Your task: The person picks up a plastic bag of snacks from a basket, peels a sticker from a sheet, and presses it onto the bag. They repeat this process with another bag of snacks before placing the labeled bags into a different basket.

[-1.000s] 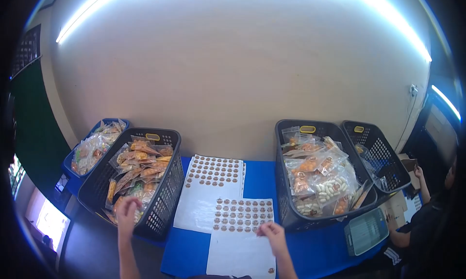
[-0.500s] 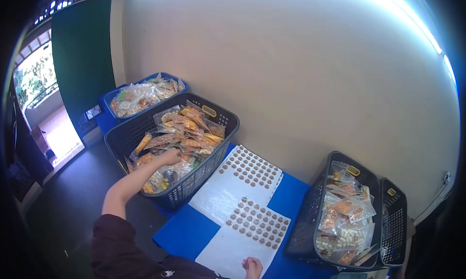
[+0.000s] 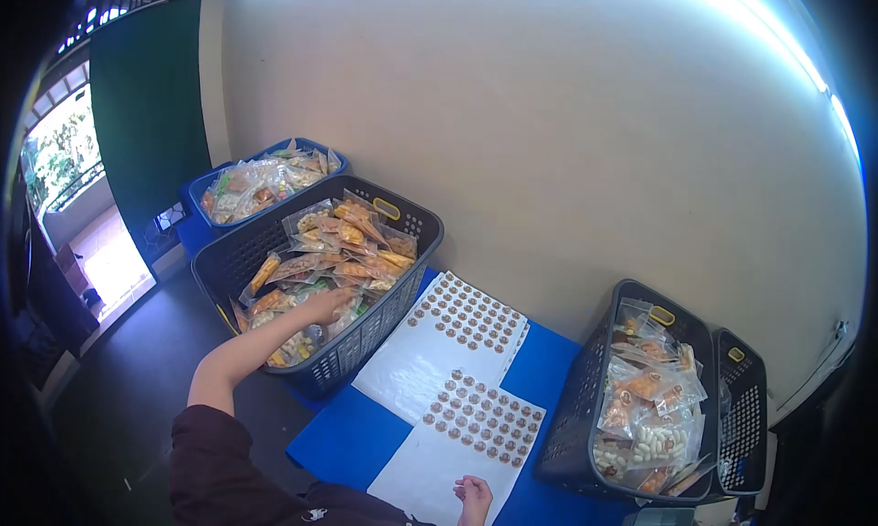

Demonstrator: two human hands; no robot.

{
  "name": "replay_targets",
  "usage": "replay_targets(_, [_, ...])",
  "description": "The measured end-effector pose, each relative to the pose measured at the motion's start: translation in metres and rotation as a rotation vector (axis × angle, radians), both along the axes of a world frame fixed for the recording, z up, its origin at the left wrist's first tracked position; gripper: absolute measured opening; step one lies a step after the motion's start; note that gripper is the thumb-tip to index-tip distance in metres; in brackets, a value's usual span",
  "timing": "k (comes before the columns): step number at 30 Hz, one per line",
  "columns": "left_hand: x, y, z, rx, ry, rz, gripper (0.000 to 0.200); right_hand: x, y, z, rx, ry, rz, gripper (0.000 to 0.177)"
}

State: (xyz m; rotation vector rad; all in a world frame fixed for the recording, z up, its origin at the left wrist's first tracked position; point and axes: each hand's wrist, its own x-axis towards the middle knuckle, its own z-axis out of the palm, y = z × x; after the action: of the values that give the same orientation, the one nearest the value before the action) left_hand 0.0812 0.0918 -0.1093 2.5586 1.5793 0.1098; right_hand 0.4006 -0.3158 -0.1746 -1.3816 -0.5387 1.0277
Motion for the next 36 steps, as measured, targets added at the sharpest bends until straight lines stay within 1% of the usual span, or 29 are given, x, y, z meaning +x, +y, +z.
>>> replay_targets(3, [0.006, -0.011, 0.071, 0.141, -0.115, -0.018, 0.038, 0.004, -0.012, -0.003, -0.059, -0.034, 0.002, 0.024])
replay_targets(5, [0.005, -0.022, 0.107, 0.394, -0.441, -0.030, 0.027, 0.009, -0.020, -0.010, -0.089, -0.052, -0.031, 0.023])
replay_targets(6, [0.015, -0.054, 0.150, 0.369, -0.514, 0.022, 0.019, 0.011, -0.021, -0.009, -0.096, -0.025, -0.041, 0.023])
replay_targets(7, [0.020, -0.075, 0.174, 0.410, -0.632, -0.041, 0.016, 0.014, -0.022, -0.006, -0.106, 0.002, -0.053, 0.023])
replay_targets(8, [0.026, -0.096, 0.193, 0.355, -0.780, -0.094, 0.014, 0.017, -0.027, -0.006, -0.119, 0.029, -0.062, 0.023])
replay_targets(9, [0.032, -0.116, 0.207, 0.291, -0.926, -0.141, 0.013, 0.024, -0.028, -0.016, -0.110, 0.106, -0.065, 0.024])
replay_targets(11, [0.042, -0.157, 0.221, 0.187, -0.998, -0.237, 0.012, 0.024, -0.022, -0.004, -0.099, 0.137, -0.094, 0.018])
replay_targets(12, [0.049, -0.171, 0.219, 0.132, -1.035, -0.284, 0.012, 0.025, -0.017, 0.008, -0.093, 0.151, -0.110, 0.015])
replay_targets(14, [0.065, -0.188, 0.205, -0.007, -1.053, -0.402, 0.012, 0.024, -0.009, 0.028, 0.004, 0.144, -0.003, 0.020])
replay_targets(15, [0.074, -0.197, 0.198, -0.074, -1.060, -0.461, 0.013, 0.022, -0.003, 0.045, 0.061, 0.181, 0.051, 0.022])
replay_targets(17, [0.099, -0.212, 0.183, -0.291, -0.971, -0.491, 0.014, 0.015, 0.006, 0.085, 0.184, 0.248, 0.165, 0.026])
replay_targets(19, [0.120, -0.220, 0.157, -0.533, -0.963, -0.555, 0.014, 0.013, 0.009, 0.114, 0.196, 0.177, 0.309, 0.031])
replay_targets(20, [0.130, -0.225, 0.144, -0.654, -0.992, -0.559, 0.014, 0.013, 0.009, 0.119, 0.204, 0.138, 0.384, 0.034])
replay_targets(21, [0.136, -0.225, 0.125, -0.728, -1.024, -0.556, 0.023, 0.019, 0.008, 0.108, 0.160, 0.105, 0.503, 0.032])
replay_targets(22, [0.142, -0.228, 0.111, -0.805, -1.054, -0.551, 0.032, 0.018, 0.006, 0.108, 0.117, 0.064, 0.509, 0.030])
replay_targets(24, [0.155, -0.240, 0.100, -0.683, -1.422, -0.391, 0.047, 0.016, 0.005, 0.109, 0.027, -0.015, 0.518, 0.025])
replay_targets(25, [0.160, -0.246, 0.094, -0.614, -1.600, -0.302, 0.055, 0.013, 0.003, 0.107, 0.060, 0.042, 0.445, 0.022])
replay_targets(27, [0.165, -0.253, 0.073, -0.714, -1.733, -0.148, 0.064, 0.009, 0.002, 0.099, 0.127, 0.153, 0.302, 0.018])
replay_targets(28, [0.166, -0.259, 0.063, -0.762, -1.796, -0.065, 0.069, 0.008, 0.004, 0.096, 0.132, 0.133, 0.256, 0.017])
replay_targets(29, [0.169, -0.272, 0.057, -0.896, -1.770, -0.035, 0.062, 0.006, 0.006, 0.093, 0.136, 0.115, 0.212, 0.015])
replay_targets(30, [0.169, -0.280, 0.042, -0.960, -1.604, -0.115, 0.058, 0.004, 0.007, 0.091, 0.138, 0.097, 0.172, 0.014])
replay_targets(32, [0.169, -0.288, 0.013, -1.060, -1.273, -0.258, 0.051, -0.003, 0.013, 0.091, 0.116, 0.064, 0.259, 0.016])
replay_targets(35, [0.160, -0.272, 0.028, -1.125, -1.218, -0.125, 0.040, -0.003, 0.022, 0.082, 0.088, 0.044, 0.373, 0.020])
replay_targets(36, [0.155, -0.268, 0.032, -1.099, -1.277, -0.105, 0.039, 0.002, 0.028, 0.074, 0.083, 0.038, 0.406, 0.022])
